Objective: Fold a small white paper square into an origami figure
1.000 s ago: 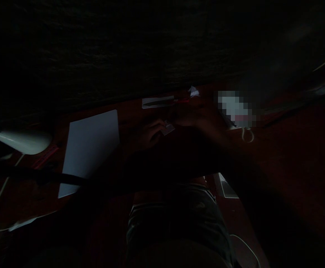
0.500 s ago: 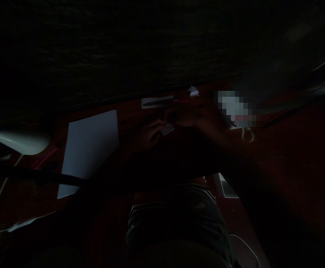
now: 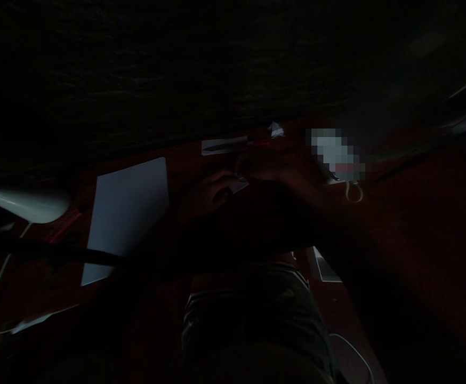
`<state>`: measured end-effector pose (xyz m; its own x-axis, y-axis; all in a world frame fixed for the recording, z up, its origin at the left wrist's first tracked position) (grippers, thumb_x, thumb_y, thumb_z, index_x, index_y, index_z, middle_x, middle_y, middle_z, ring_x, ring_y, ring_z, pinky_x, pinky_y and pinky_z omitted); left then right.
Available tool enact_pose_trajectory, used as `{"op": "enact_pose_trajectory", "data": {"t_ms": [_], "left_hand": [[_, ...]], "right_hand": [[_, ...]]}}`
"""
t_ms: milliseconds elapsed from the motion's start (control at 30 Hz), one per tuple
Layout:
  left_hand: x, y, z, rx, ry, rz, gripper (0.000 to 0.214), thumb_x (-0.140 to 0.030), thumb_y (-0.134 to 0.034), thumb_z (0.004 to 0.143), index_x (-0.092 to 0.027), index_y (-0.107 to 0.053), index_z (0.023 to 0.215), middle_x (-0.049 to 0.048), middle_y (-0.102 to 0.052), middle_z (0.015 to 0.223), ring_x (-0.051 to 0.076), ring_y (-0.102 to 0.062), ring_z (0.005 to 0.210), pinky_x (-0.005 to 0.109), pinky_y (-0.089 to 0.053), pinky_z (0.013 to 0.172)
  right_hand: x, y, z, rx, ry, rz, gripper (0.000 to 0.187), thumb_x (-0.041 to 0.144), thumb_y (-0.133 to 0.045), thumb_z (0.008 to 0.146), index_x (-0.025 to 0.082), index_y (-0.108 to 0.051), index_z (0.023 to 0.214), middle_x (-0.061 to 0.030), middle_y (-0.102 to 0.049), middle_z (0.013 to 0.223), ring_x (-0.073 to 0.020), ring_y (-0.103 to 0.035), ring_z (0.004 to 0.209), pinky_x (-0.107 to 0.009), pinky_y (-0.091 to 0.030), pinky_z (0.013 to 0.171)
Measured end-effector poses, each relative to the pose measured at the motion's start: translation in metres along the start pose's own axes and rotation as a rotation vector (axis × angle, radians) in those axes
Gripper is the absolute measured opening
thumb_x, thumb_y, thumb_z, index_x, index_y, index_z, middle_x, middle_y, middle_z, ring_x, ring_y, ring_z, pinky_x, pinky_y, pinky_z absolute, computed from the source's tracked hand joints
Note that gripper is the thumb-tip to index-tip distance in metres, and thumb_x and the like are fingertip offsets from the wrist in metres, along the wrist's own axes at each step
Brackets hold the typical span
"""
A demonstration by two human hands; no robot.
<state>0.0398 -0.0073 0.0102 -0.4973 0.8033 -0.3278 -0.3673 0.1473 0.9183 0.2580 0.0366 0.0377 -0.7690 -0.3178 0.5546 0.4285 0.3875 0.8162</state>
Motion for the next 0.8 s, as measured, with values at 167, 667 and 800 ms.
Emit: {"op": "enact_pose_trajectory", "data": {"t_ms": [167,667,800], "left_hand": [[0.001,-0.002,0.002,0.001,0.002,-0.048,0.058,-0.019,-0.058,0.108,-0.029,-0.070,0.164,0.0117,-0.069,0.161,0.035,-0.063,0.150,0.063,-0.051,0.132],[0.005,-0.001,0.003,0.030,0.001,-0.008,0.055,-0.020,-0.060,0.106,-0.026,-0.072,0.159,0.0109,-0.071,0.161,0.036,-0.062,0.150,0.064,-0.046,0.134],[0.005,-0.001,0.003,0.026,0.011,0.006,0.055,-0.019,-0.060,0.106,-0.026,-0.072,0.159,0.0102,-0.072,0.161,0.036,-0.062,0.149,0.064,-0.046,0.133]], "right_hand": [[0.000,0.000,0.000,-0.019,-0.017,-0.036,0.028,0.007,-0.066,0.105,0.017,-0.089,0.119,-0.0097,-0.088,0.135,-0.0224,-0.080,0.117,-0.027,-0.054,0.093],[0.005,0.001,-0.001,-0.040,-0.067,-0.090,0.027,0.013,-0.069,0.103,0.022,-0.091,0.116,-0.0072,-0.090,0.130,-0.0213,-0.081,0.114,-0.026,-0.056,0.094],[0.010,0.001,-0.002,-0.035,-0.066,-0.109,0.033,0.012,-0.063,0.107,0.021,-0.091,0.122,-0.0084,-0.089,0.134,-0.0229,-0.082,0.119,-0.028,-0.057,0.097]]}}
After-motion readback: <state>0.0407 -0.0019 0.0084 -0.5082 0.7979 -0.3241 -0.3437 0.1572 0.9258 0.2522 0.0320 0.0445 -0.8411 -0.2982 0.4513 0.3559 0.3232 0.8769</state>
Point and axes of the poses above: each hand's wrist, its own z-axis towards the middle knuckle, its own y-axis out of the back of the hand, x = y × z, the point moved 3 cm from there along z, towards the middle knuckle
